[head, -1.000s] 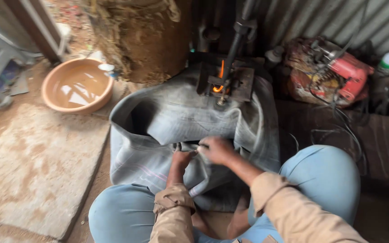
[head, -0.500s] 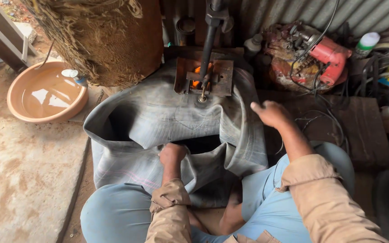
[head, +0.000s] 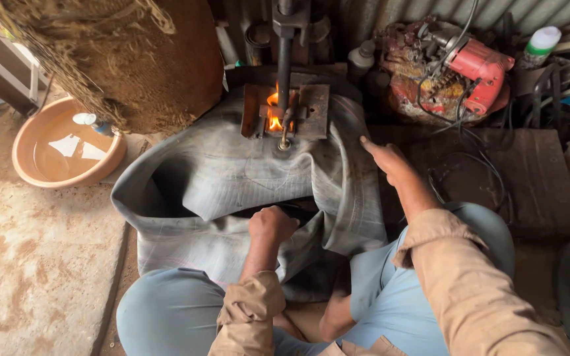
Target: Using a vulcanizing clamp and heat to repair a hole in a large rubber inner tube.
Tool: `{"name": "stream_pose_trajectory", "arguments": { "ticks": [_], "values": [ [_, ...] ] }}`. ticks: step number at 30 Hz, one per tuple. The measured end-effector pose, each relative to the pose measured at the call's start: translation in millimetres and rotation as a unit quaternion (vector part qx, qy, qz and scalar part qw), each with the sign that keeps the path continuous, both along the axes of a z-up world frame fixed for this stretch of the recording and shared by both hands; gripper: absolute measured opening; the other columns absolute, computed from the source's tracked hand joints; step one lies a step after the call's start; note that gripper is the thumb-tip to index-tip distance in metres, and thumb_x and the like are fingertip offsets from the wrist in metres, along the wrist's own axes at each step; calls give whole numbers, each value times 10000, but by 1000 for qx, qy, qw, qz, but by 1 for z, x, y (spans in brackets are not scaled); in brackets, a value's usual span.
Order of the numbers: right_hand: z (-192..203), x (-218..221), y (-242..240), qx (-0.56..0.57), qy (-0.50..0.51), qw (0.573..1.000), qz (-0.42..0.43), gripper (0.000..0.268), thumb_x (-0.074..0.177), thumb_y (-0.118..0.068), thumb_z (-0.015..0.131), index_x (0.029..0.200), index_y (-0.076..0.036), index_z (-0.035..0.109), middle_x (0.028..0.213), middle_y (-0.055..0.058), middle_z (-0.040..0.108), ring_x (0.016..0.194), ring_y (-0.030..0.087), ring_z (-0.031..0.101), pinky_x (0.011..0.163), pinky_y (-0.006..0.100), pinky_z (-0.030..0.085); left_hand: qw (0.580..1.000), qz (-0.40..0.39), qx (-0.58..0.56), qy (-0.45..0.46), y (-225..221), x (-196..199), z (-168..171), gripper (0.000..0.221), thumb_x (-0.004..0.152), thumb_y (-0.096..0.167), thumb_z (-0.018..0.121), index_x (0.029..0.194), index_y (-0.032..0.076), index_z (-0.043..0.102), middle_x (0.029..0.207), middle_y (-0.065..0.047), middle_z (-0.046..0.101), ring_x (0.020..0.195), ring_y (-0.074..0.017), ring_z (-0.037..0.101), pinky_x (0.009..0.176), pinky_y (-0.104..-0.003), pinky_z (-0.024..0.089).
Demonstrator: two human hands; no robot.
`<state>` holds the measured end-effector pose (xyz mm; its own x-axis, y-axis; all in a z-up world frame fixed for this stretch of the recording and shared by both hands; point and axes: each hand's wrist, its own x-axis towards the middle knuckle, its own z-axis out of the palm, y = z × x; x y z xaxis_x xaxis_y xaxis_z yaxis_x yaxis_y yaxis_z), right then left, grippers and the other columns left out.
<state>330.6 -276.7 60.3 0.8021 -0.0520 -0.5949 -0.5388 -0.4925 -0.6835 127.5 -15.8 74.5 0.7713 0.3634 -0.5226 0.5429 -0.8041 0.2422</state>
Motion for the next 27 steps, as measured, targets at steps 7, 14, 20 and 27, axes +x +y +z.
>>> {"name": "stream_pose_trajectory", "arguments": {
  "ticks": [7, 14, 20, 27],
  "values": [
    [-15, 6, -4, 50, 16, 999, -9, 986, 909, -641, 641, 1527, 70, 347, 1608, 303, 320, 1515, 458, 251, 1198, 628, 226, 990, -86, -61, -93, -73, 1, 33, 636, 877, 699, 660, 975, 83, 783, 1005, -197, 740, 975, -374, 724, 836, -470, 577],
    [-51, 24, -5, -40, -140, 989, 11, 714, 876, -565, 693, 1197, 73, 665, 1270, 269, 678, 1209, 380, 637, 977, 492, 499, 966, -142, -137, -168, -132, -3, -14, 413, 949, 464, 613, 989, 82, 764, 967, -207, 749, 943, -391, 729, 819, -501, 573],
    [-95, 52, -11, -197, -213, 957, 28, 623, 953, -555, 643, 983, 56, 759, 1048, 276, 733, 1016, 423, 702, 897, 492, 525, 942, -186, -217, -177, -156, -7, -13, 441, 962, 350, 620, 1250, 15, 615, 1045, -268, 727, 1022, -438, 691, 934, -513, 527],
    [-159, 104, -16, -308, -147, 939, 42, 699, 977, -641, 536, 1043, 16, 764, 1114, 299, 701, 1123, 463, 651, 967, 513, 506, 919, -231, -285, -147, -164, 7, -27, 1054, 838, 251, 694, 1595, -65, 32, 1554, -306, 352, 1369, -435, 465, 1113, -447, 406]
  ]
}}
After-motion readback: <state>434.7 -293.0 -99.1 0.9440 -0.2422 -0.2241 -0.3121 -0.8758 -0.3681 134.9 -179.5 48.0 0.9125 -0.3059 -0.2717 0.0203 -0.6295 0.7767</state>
